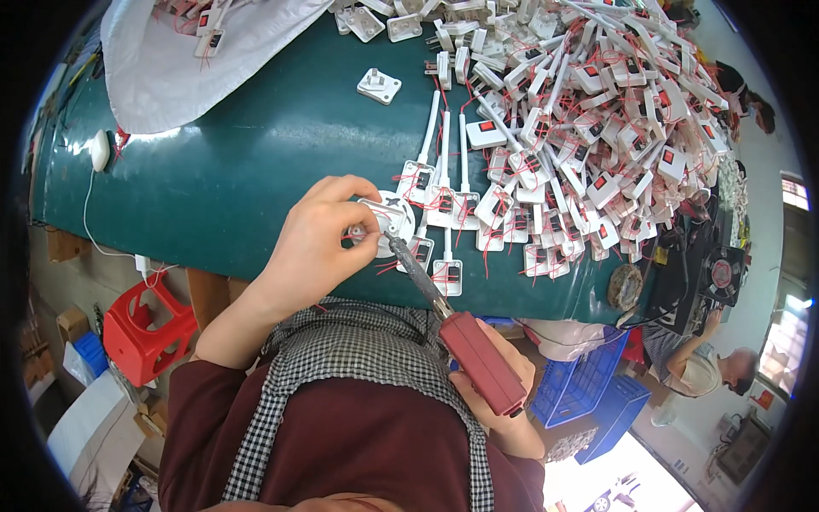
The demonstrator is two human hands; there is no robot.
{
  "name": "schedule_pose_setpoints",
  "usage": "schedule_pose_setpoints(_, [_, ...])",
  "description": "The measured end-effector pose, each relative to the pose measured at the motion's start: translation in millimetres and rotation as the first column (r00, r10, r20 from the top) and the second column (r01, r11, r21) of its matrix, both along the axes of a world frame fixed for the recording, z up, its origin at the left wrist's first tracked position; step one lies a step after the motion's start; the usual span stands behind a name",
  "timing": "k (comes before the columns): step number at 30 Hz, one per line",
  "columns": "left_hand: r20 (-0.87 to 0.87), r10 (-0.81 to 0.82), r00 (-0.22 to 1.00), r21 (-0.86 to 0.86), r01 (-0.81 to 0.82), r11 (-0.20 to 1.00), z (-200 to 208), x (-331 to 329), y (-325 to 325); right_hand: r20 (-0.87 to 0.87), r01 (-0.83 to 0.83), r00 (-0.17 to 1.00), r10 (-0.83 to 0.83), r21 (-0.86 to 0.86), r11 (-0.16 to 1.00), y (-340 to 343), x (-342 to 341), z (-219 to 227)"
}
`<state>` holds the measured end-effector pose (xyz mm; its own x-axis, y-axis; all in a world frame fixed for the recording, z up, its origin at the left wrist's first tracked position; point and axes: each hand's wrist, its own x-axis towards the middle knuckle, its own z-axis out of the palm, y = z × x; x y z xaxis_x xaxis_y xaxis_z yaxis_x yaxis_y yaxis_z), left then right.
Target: Assembling small electronic components onto white plastic bases using a glue gun.
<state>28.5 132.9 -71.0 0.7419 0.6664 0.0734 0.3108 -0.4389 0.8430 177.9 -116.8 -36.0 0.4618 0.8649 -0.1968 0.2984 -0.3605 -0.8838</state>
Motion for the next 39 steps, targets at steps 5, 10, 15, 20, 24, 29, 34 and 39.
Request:
schedule_pose_setpoints(5, [-0.002,-0.003,1.0,0.006,0.003,1.0,-1,0,-1,-0.004,-0.021,1.0,0.021,0.022,1.0,3,0,2])
schedule_pose_setpoints(10, [-0.017,-0.007,1.0,0.006,0.007,1.0,-1,-1,0,0.005,-0.036,0.999,0.036,-0.019,0.999,6,0,5])
schedule_pose_setpoints(15, [-0.019,-0.007,1.0,0.015,0.008,1.0,1,0,-1,0.095,-0.056,0.994,0.046,0.096,0.994,-24,7,-14])
schedule_pose_setpoints(20, [-0.031,-0.011,0.999,0.006,0.012,1.0,2,0,0,-0.148,0.064,0.988,-0.047,0.11,0.992,-24,7,-12])
schedule_pose_setpoints(24, [-0.028,-0.004,1.0,0.008,0.004,1.0,3,1,-1,-0.109,0.026,0.994,-0.017,0.083,0.996,-23,9,-16])
schedule_pose_setpoints(29, [-0.037,-0.004,0.999,0.015,0.005,1.0,3,1,-1,-0.24,0.116,0.966,-0.097,0.069,0.991,-7,2,-7])
schedule_pose_setpoints(34, [-0.062,-0.013,0.998,0.015,0.014,1.0,5,1,-1,-0.309,0.227,0.937,-0.162,0.186,0.956,-3,-1,-11])
schedule_pose_setpoints(39, [-0.047,0.01,0.999,0.051,-0.007,0.999,9,3,0,-0.284,0.169,0.952,-0.117,0.167,0.971,-8,4,-12])
